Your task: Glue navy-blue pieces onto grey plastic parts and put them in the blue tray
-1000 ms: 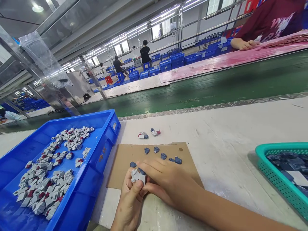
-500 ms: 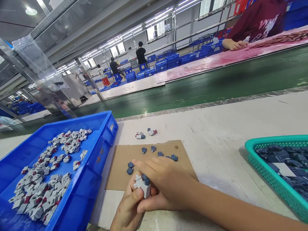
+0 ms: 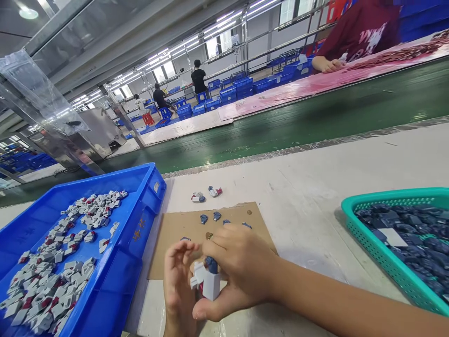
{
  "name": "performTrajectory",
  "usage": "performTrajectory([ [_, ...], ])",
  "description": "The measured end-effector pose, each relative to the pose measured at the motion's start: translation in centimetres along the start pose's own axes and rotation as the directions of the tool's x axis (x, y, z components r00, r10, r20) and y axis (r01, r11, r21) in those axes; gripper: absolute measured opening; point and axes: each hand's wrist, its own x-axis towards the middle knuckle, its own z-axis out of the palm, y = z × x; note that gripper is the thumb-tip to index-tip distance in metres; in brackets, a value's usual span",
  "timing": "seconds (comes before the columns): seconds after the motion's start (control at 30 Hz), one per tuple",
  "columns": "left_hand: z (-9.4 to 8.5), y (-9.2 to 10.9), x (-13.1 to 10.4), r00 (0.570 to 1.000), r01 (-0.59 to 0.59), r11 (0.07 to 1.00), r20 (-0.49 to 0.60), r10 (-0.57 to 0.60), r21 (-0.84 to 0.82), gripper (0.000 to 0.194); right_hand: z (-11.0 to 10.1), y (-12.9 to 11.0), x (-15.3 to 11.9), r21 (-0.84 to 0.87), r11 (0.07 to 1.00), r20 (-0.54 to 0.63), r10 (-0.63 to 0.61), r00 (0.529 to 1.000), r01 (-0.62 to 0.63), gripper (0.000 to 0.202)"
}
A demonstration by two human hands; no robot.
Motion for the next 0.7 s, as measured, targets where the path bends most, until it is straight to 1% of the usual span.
performTrajectory([
  [0.03, 0.3, -0.2, 0.0, 0.998, -0.057, 0.996, 0.026, 0.055, 0.067, 0.08, 0.0, -0.2, 0.0, 0.003, 1.0, -0.021, -0.014, 1.0, 0.014, 0.055],
  [0.1, 1.2, -0.7, -0.1, 0.993, -0.099, 0.985, 0.073, 0.089, 0.141, 0.086, 0.0, -0.4, 0.0, -0.003, 0.999, -0.049, -0.035, 0.998, 0.035, 0.055],
  [0.23, 3.0, -1.2, -0.1, 0.995, -0.096, 0.982, 0.037, 0.091, 0.162, 0.08, 0.2, -0.3, -0.2, -0.009, 0.998, -0.083, -0.069, 0.994, 0.068, 0.057],
  [0.33, 3.4, -0.1, -0.2, 0.995, -0.079, 0.977, 0.08, 0.064, 0.197, 0.078, 0.1, -0.2, -0.3, -0.057, 0.994, -0.125, -0.095, 0.988, 0.088, 0.059],
  [0.4, 3.3, 1.0, -0.3, 0.993, -0.027, 0.977, 0.115, 0.002, 0.211, 0.072, 0.0, -0.3, -0.2, -0.107, 0.988, -0.142, -0.126, 0.982, 0.111, 0.059],
  [0.47, 3.1, 1.9, -0.3, 0.99, 0.033, 0.979, 0.125, -0.06, 0.202, 0.068, -0.1, -0.4, -0.2, -0.151, 0.98, -0.159, -0.152, 0.976, 0.128, 0.059],
  [0.57, 3.1, 2.2, -0.1, 0.988, 0.096, 0.984, 0.107, -0.113, 0.148, 0.068, -0.4, -0.5, -0.3, -0.185, 0.974, -0.173, -0.166, 0.971, 0.133, 0.056],
  [0.63, 3.3, 2.4, 0.2, 0.97, 0.218, 0.973, 0.093, -0.225, 0.079, 0.073, -0.6, -0.4, -0.6, -0.173, 0.976, -0.158, -0.162, 0.974, 0.134, 0.053],
  [0.7, 3.5, 3.0, 0.3, 0.931, 0.358, 0.934, 0.071, -0.358, 0.015, 0.078, -0.5, -0.3, -0.7, -0.15, 0.98, -0.106, -0.145, 0.984, 0.129, 0.051],
])
